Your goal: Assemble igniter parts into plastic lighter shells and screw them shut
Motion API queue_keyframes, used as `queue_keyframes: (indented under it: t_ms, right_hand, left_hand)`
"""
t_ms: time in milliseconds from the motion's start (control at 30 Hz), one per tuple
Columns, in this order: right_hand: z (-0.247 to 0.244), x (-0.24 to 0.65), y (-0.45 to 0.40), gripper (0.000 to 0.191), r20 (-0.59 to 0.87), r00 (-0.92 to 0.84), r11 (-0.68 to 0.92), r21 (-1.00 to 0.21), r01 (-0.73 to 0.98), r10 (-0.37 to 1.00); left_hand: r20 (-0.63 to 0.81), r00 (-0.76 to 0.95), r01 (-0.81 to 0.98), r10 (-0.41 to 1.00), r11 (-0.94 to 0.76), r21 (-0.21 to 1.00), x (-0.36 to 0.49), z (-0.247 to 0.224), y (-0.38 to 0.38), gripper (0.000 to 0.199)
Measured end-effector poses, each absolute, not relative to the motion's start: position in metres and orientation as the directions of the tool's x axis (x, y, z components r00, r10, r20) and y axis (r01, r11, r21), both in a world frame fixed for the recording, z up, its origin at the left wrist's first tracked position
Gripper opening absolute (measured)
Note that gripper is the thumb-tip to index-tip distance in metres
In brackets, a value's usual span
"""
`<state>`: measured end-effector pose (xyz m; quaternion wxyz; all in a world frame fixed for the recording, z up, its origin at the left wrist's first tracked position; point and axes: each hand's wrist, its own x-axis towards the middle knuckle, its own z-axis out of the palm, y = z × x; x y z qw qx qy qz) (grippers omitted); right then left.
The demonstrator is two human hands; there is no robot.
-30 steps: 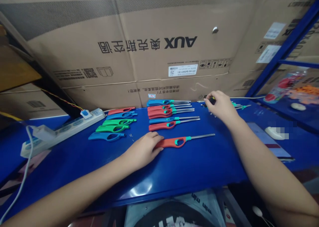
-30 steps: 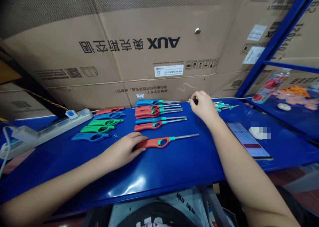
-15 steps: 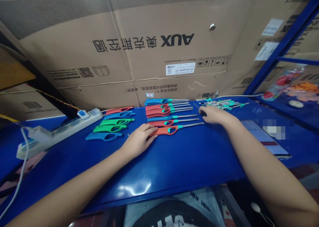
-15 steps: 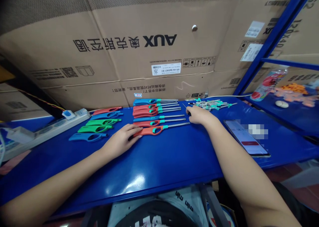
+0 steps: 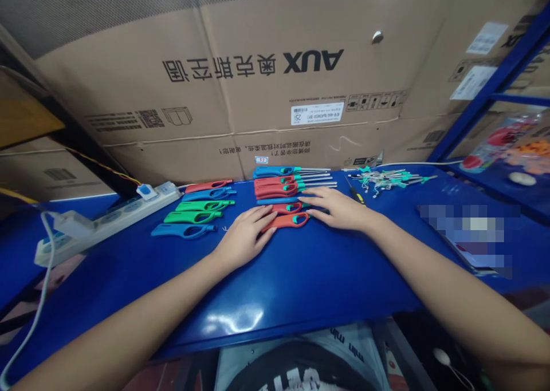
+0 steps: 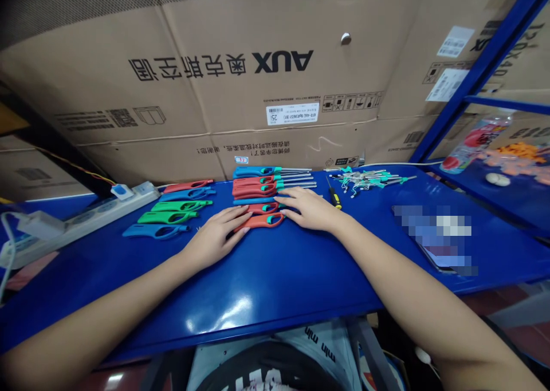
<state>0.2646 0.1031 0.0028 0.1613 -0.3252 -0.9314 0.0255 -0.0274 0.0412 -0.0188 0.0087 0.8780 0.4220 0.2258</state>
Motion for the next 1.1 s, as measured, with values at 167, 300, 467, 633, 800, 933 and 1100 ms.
queue_keyframes:
  t_ms: [167,300,467,633,800,933,1100]
  right_hand:
    - [-0.005,0.263,0.109,0.048,0.251,-0.729,0.771,-0.173,0.613,0.637]
    - [-0.009,0.261,0.111,0.049,0.289,-0.699,0.752,-0.151,0.642,0.654]
    - [-0.019,0.242,0.109,0.050,0.368,-0.649,0.741,-0.223,0.634,0.666]
    - [-0.024,0.232,0.114,0.029,0.488,-0.626,0.786,-0.261,0.561,0.609]
    - [-0.018,0.237,0.110,0.017,0.522,-0.655,0.821,-0.180,0.542,0.547]
    - [-0.008,0.242,0.103,0.023,0.471,-0.724,0.850,-0.121,0.513,0.504]
    - [0.006,0.245,0.094,0.047,0.372,-0.776,0.852,-0.088,0.516,0.509]
  left_hand:
    - [0.412,0.547,0.742,0.729,-0.650,0.166,-0.029,-0.027,0.046,0.038]
    - [0.445,0.540,0.741,0.714,-0.654,0.151,-0.027,-0.030,0.047,0.037]
    - [0.465,0.542,0.732,0.700,-0.665,0.148,-0.023,-0.030,0.047,0.036]
    - [0.472,0.539,0.734,0.698,-0.664,0.145,-0.021,-0.031,0.046,0.036]
    - [0.473,0.529,0.741,0.705,-0.655,0.147,-0.020,-0.030,0.045,0.035]
    - [0.480,0.510,0.753,0.714,-0.640,0.153,-0.020,-0.029,0.046,0.035]
    - [0.479,0.492,0.772,0.727,-0.619,0.147,-0.019,-0.027,0.045,0.034]
